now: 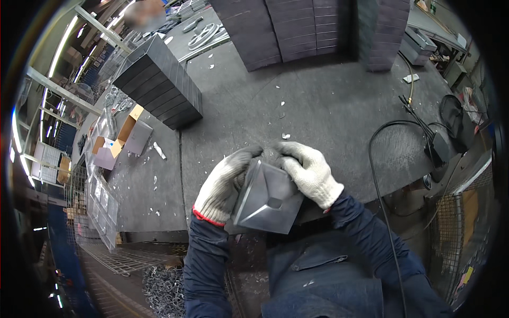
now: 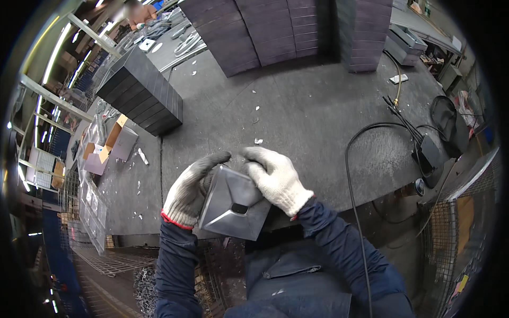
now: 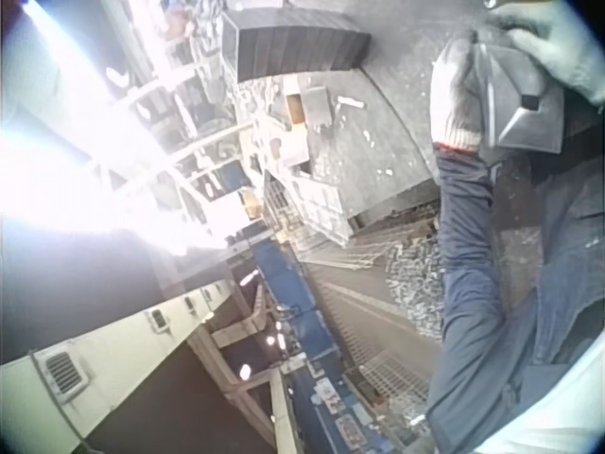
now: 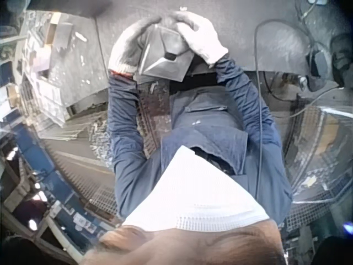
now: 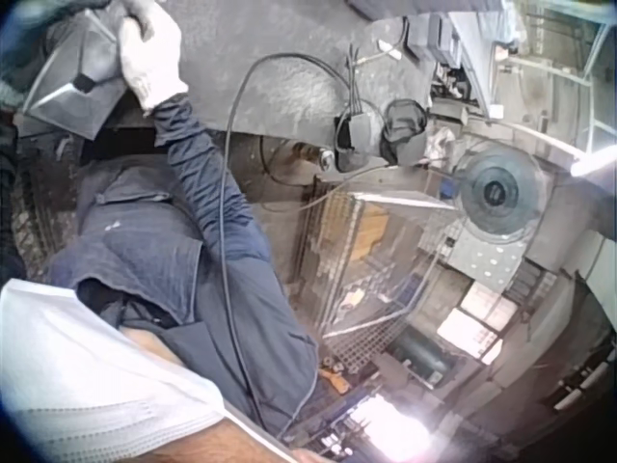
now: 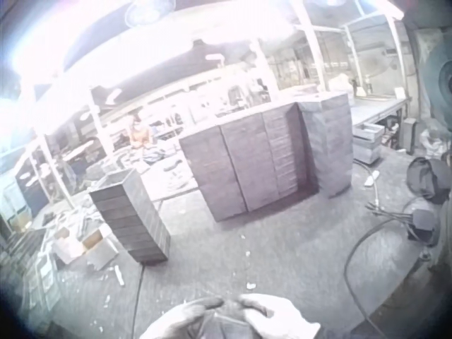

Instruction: The person deburrs the edges of square metal housing components on a fabrication table using a hand file.

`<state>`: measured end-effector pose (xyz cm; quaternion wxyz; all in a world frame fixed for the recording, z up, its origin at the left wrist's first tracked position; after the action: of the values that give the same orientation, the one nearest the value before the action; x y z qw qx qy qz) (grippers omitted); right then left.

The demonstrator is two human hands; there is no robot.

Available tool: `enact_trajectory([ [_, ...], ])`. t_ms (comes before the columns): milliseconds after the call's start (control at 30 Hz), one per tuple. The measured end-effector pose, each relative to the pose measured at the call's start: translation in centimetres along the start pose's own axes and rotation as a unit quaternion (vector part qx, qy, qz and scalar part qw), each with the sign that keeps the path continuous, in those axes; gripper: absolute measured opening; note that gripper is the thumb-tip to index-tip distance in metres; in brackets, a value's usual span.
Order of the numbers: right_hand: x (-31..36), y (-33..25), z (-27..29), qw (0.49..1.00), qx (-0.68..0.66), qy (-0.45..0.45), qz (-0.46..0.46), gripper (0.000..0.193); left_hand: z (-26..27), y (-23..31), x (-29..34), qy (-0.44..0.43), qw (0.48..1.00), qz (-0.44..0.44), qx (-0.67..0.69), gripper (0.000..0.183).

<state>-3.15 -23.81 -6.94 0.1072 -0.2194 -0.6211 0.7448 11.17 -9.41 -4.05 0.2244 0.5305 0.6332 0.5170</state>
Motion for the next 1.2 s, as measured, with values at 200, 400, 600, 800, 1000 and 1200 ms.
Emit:
enact_trajectory([
  [200,0.6,1.8,0.7,0.987,-0.008,0.142,-0.070,0.037,1.3,-4.2,6.4,0.097,0.991,-0.068,-0.069,0.101],
  [400,2.2,1.7,-1.7,0.989,-0.011,0.092,-0.113,0.037,-1.0,-1.3,9.7,0.353,0.890,-0.192,-0.214,0.060],
  [600,10.0,-7.4,-0.8,0.939,0.320,-0.013,0.130,0.043,2.0,4.4,7.0,0.278,0.860,-0.067,-0.422,0.064],
  [800,10.6,-8.7,-2.4,0.901,0.411,-0.106,0.089,0.041,0.5,5.1,4.4,0.226,0.852,-0.039,-0.471,0.064],
  [1000,9.0,-8.5,-3.5,0.871,0.463,-0.153,0.054,0.040,-0.7,5.5,4.0,0.225,0.838,0.012,-0.497,0.061],
  [1200,5.4,-8.3,-2.3,0.854,0.488,-0.175,0.026,0.037,-0.6,5.5,3.7,0.226,0.831,0.006,-0.508,0.061],
])
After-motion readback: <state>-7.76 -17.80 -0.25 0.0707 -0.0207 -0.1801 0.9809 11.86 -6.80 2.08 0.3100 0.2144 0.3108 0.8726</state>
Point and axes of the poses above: each hand's wrist, its own x-axis away from the middle knuckle, its own z-axis out of the back of the hand, y = z × x, the point moved 8 cm from there along -x, towards the middle knuckle, and after that the axes turned 11 degrees about -y, right-handed, at the moved point
